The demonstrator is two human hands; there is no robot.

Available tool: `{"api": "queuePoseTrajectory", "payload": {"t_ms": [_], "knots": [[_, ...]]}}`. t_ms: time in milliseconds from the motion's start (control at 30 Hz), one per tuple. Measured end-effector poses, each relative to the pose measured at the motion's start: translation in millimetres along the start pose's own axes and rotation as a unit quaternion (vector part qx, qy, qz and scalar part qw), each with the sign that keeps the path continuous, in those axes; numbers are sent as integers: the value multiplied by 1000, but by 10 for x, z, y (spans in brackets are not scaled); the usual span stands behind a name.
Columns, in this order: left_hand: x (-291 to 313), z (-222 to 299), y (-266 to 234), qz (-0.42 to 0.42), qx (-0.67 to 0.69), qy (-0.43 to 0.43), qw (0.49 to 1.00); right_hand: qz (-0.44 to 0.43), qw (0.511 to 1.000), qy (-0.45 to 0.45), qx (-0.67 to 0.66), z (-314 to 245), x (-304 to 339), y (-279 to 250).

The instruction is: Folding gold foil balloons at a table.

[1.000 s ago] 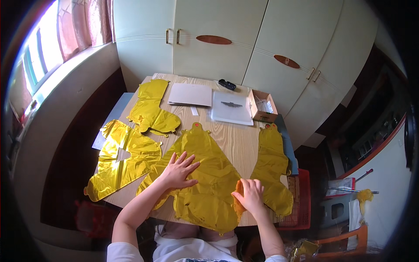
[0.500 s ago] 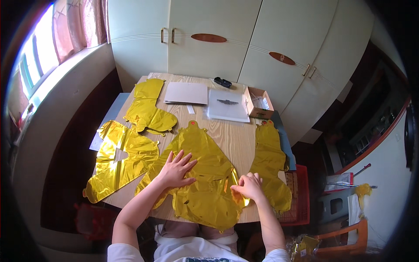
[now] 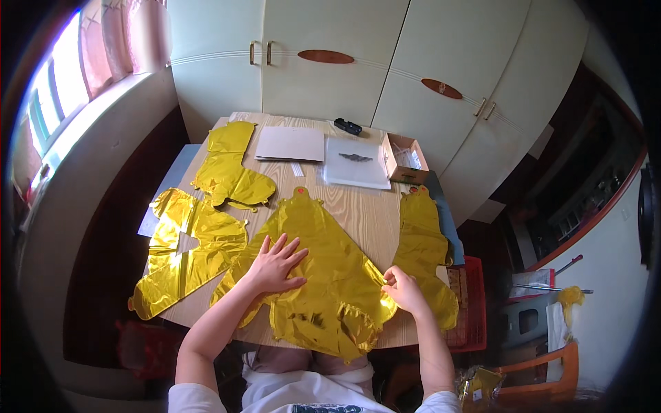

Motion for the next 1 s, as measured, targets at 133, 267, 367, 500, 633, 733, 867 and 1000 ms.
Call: {"api": "queuePoseTrajectory", "payload": {"t_ms": [133, 267, 367, 500, 633, 733, 867, 1000], "knots": [[-9, -2, 2, -2, 1, 2, 1000, 20, 999, -24, 29, 110, 43, 41], [-10, -6, 24, 0, 1, 3, 1000, 52, 998, -32, 22, 169, 61, 50], [-4, -4, 18, -3, 1, 3, 1000, 55, 998, -18, 15, 157, 71, 38], [-61, 20, 20, -6, 3, 10, 1000, 81, 995, -61, 1, 53, 75, -26], [-167, 82, 0, -1, 17, 24, 1000, 79, 993, -68, 63, 48, 86, -64], [-262, 104, 44, 4, 13, 34, 999, 90, 993, -56, 59, 54, 95, -131], [-341, 128, 70, 8, 13, 41, 999, 91, 994, -34, 57, 100, 105, -186], [-382, 107, 84, 3, 14, 39, 999, 64, 997, -4, 50, 168, 99, -161]]}}
Point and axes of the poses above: each hand's wrist, its own x-axis away from the middle knuckle, its own y-axis out of the palm, z = x × y, the point moved 9 cm from there along -x, towards the middle knuckle, and after that the axes turned 7 degrees about z, right-handed, at the moved point
